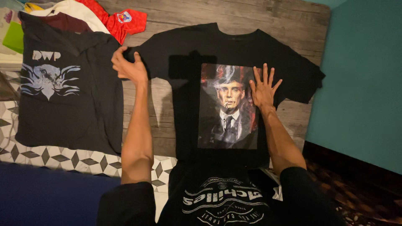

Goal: The person lays out two black t-shirts on a wooden surface, smooths them, and places each on a plastic hanger. The first shirt is hung on a blue hanger and placed on a clothing rack. The second shirt is hung on a green hanger and also placed on the rack.

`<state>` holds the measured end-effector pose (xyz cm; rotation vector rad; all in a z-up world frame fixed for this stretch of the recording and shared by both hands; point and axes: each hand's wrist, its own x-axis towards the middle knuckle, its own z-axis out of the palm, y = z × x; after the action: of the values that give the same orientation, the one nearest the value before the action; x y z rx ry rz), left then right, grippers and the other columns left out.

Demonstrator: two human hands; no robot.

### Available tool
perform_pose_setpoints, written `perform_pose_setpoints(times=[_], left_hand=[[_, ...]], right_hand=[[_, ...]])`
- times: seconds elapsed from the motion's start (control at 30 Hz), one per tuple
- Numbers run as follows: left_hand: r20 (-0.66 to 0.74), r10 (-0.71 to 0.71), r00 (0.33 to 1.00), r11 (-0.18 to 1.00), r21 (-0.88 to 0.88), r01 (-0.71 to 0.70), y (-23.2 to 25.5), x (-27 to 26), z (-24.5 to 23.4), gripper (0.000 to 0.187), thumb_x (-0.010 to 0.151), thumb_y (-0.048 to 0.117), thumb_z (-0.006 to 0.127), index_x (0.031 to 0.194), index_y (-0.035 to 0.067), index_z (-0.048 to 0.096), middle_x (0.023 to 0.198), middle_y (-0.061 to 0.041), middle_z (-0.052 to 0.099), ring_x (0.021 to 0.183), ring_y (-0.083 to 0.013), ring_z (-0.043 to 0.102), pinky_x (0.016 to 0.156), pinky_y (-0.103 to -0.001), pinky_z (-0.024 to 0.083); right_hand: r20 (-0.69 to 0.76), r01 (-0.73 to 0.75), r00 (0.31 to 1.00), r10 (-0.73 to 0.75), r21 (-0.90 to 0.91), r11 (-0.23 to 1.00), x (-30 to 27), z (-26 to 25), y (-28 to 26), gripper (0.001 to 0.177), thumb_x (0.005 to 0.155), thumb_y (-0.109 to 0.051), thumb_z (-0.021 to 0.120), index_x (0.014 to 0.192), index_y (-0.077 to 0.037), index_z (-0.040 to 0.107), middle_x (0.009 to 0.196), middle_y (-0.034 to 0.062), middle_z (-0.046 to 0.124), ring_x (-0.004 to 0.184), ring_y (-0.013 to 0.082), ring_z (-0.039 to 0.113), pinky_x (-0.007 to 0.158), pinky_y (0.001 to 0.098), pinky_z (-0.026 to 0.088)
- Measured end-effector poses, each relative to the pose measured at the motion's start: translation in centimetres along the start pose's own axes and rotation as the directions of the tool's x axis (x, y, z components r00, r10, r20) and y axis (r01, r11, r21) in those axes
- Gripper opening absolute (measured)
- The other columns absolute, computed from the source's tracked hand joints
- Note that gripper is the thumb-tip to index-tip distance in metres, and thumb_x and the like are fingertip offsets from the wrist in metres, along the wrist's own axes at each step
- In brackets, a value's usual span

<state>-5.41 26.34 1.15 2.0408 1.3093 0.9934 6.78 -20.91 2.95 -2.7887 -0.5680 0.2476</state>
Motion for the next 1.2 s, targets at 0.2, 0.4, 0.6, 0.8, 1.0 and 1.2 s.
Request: perform_pose_setpoints(times=[0.2,0.4,0.6,0.8,1.0,1.2], left_hand=[[0.336,0.495,0.801,0.864,-0.098,-0.493,3.7,-5.9,-2.3,0.037,0.101,0.018,0.065,0.137,0.010,0.060,0.159,-0.020,0.042,0.148,-0.0399,0.039,0.121,-0.055,0.033],[0.502,0.678,0.537,0.672,-0.128,-0.730,3.0,-10.6,-1.7,0.053,0.097,0.031,0.066,0.143,0.006,0.060,0.159,-0.025,0.037,0.146,-0.0429,0.033,0.112,-0.062,0.026],[0.548,0.595,0.588,0.750,-0.116,-0.651,1.0,-7.5,-0.1,0.032,0.101,0.023,0.065,0.131,0.011,0.067,0.148,-0.014,0.051,0.138,-0.0328,0.045,0.108,-0.054,0.034],[0.441,0.509,0.739,0.805,0.061,-0.591,-1.5,0.2,3.3,0.027,0.102,0.011,0.059,0.128,0.009,0.067,0.139,-0.016,0.056,0.131,-0.0336,0.047,0.104,-0.054,0.034],[0.669,0.251,0.700,0.833,0.219,-0.508,-1.3,5.7,5.2,0.036,0.096,0.037,0.074,0.117,0.008,0.069,0.121,-0.015,0.065,0.119,-0.0355,0.056,0.106,-0.069,0.025],[0.815,0.143,0.562,0.987,-0.074,-0.143,-0.4,7.2,5.5,0.022,0.088,0.029,0.079,0.094,0.012,0.066,0.090,-0.002,0.064,0.093,-0.0214,0.064,0.091,-0.036,0.046]], right_hand=[[-0.137,0.014,0.990,-0.032,-0.135,0.991,-0.2,1.4,-2.1,0.060,0.109,-0.038,0.041,0.165,-0.019,0.037,0.175,0.0182,0.013,0.161,0.0424,0.005,0.121,0.0747,-0.001],[-0.047,0.030,0.999,-0.028,0.052,0.998,-2.6,2.4,-6.9,0.062,0.105,-0.048,0.045,0.160,-0.020,0.041,0.172,0.0160,0.012,0.158,0.0399,0.004,0.119,0.0715,-0.004],[-0.031,0.031,0.999,-0.031,0.019,0.999,-3.2,2.4,-6.7,0.061,0.105,-0.049,0.043,0.160,-0.020,0.043,0.173,0.0139,0.014,0.159,0.0390,0.005,0.121,0.0706,-0.004],[-0.040,0.036,0.999,-0.035,0.024,0.999,-3.2,2.3,-7.0,0.061,0.105,-0.048,0.043,0.159,-0.020,0.043,0.173,0.0142,0.015,0.159,0.0398,0.005,0.120,0.0710,-0.003],[-0.047,0.040,0.998,-0.039,0.010,0.999,-3.0,2.5,-6.6,0.061,0.105,-0.048,0.044,0.159,-0.020,0.044,0.172,0.0145,0.015,0.158,0.0393,0.006,0.120,0.0715,-0.003],[-0.035,0.024,0.999,-0.023,0.022,0.999,-2.9,2.4,-6.9,0.061,0.104,-0.048,0.045,0.159,-0.021,0.043,0.173,0.0139,0.015,0.159,0.0390,0.006,0.121,0.0710,-0.002]])
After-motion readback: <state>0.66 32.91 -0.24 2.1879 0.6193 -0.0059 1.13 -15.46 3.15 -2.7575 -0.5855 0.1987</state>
